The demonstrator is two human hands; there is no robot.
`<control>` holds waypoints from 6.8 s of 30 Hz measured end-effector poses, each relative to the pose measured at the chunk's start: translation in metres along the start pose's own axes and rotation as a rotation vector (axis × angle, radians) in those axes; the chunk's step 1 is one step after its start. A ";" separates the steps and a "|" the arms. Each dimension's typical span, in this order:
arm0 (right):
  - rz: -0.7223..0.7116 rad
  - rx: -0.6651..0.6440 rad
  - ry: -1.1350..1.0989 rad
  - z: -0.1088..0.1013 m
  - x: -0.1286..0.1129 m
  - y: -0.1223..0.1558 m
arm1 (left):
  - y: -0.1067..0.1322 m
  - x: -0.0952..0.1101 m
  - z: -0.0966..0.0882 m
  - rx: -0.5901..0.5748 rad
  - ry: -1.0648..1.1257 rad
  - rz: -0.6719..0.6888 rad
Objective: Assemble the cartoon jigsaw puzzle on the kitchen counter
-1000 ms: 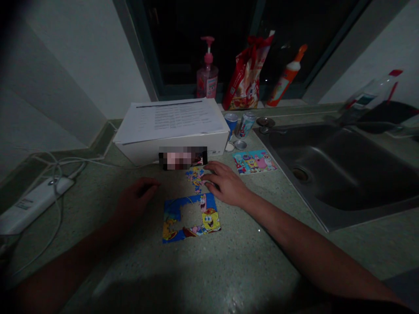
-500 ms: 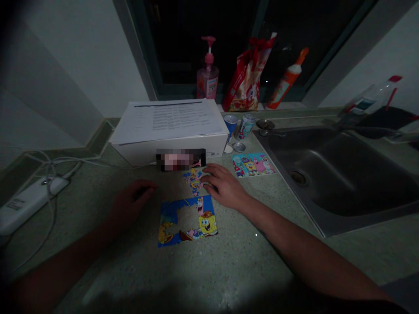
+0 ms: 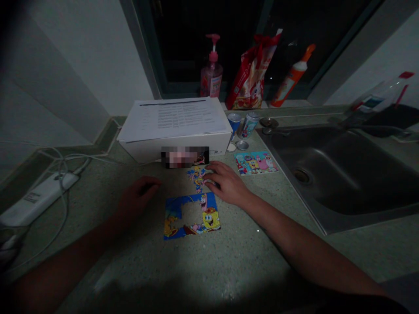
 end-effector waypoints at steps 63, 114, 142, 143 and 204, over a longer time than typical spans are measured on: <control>0.375 -0.049 -0.271 -0.028 -0.021 -0.004 | 0.005 0.005 -0.002 0.061 -0.044 0.045; 0.672 0.078 -0.753 0.006 -0.109 0.024 | 0.068 0.055 0.042 -0.115 0.003 0.378; 0.605 0.010 -0.800 0.003 -0.107 0.024 | 0.070 0.052 0.043 -0.085 -0.079 0.564; 0.607 0.004 -0.797 0.004 -0.107 0.024 | 0.070 0.052 0.043 -0.086 -0.083 0.567; 0.690 -0.188 -1.004 0.001 -0.116 0.028 | 0.076 0.061 0.042 -0.111 0.123 0.667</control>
Point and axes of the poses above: each hand's wrist, its own y-axis away from the middle knuckle, its own z-axis out of the palm, x = y × z, the point moved 1 cm from there along -y, towards the middle knuckle, and after that the axes turned 3 degrees about -z, right-handed, at the moved point
